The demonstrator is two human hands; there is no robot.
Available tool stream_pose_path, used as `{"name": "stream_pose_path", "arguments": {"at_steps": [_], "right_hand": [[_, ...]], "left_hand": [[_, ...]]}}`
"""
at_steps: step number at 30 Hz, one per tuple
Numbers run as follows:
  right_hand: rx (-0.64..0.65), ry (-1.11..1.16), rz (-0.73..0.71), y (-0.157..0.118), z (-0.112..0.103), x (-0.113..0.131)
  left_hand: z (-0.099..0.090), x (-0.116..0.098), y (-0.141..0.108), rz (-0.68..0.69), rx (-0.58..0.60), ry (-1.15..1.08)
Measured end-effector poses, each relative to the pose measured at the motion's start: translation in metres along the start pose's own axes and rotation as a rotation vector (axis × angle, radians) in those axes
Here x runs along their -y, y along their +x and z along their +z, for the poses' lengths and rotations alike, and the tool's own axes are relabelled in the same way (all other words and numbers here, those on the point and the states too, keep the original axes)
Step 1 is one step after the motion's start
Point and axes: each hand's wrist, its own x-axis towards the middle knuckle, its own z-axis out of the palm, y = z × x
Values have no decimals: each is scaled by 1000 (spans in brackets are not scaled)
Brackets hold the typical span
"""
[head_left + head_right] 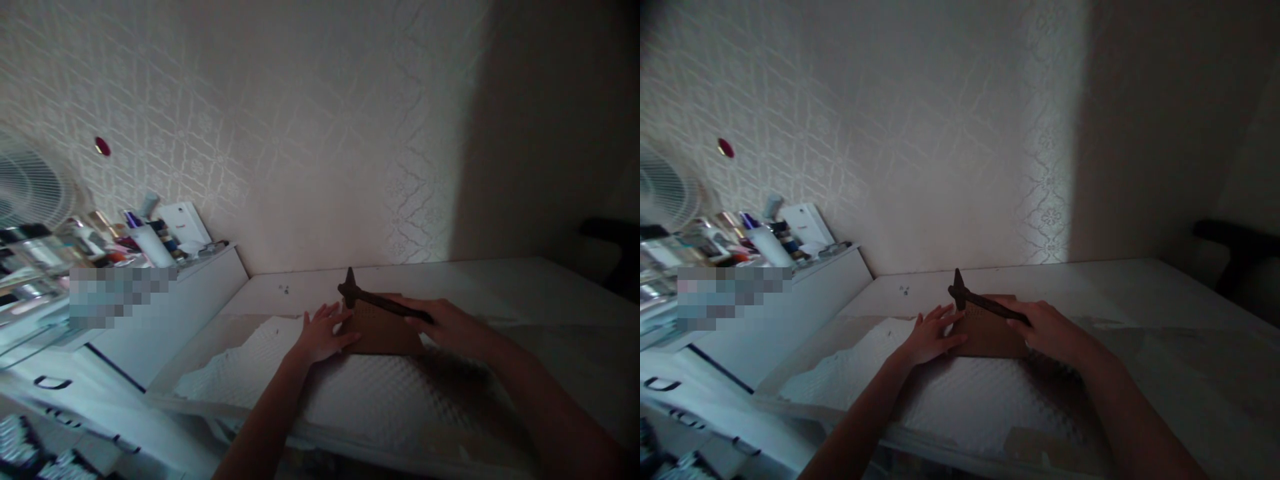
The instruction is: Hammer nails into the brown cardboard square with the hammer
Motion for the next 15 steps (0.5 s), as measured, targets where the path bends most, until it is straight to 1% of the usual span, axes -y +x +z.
{"name": "stream_pose_path", "arguments": {"at_steps": [5, 9, 15], "right_hand": [[20, -3, -42, 0, -1, -1], [4, -3, -50, 0, -1, -3], [9, -17, -46, 1, 0, -6]], "left_hand": [[-1, -1, 0, -2, 27, 41], [-2, -1, -1, 5, 36, 48], [0, 0, 0, 0, 9, 21]]}}
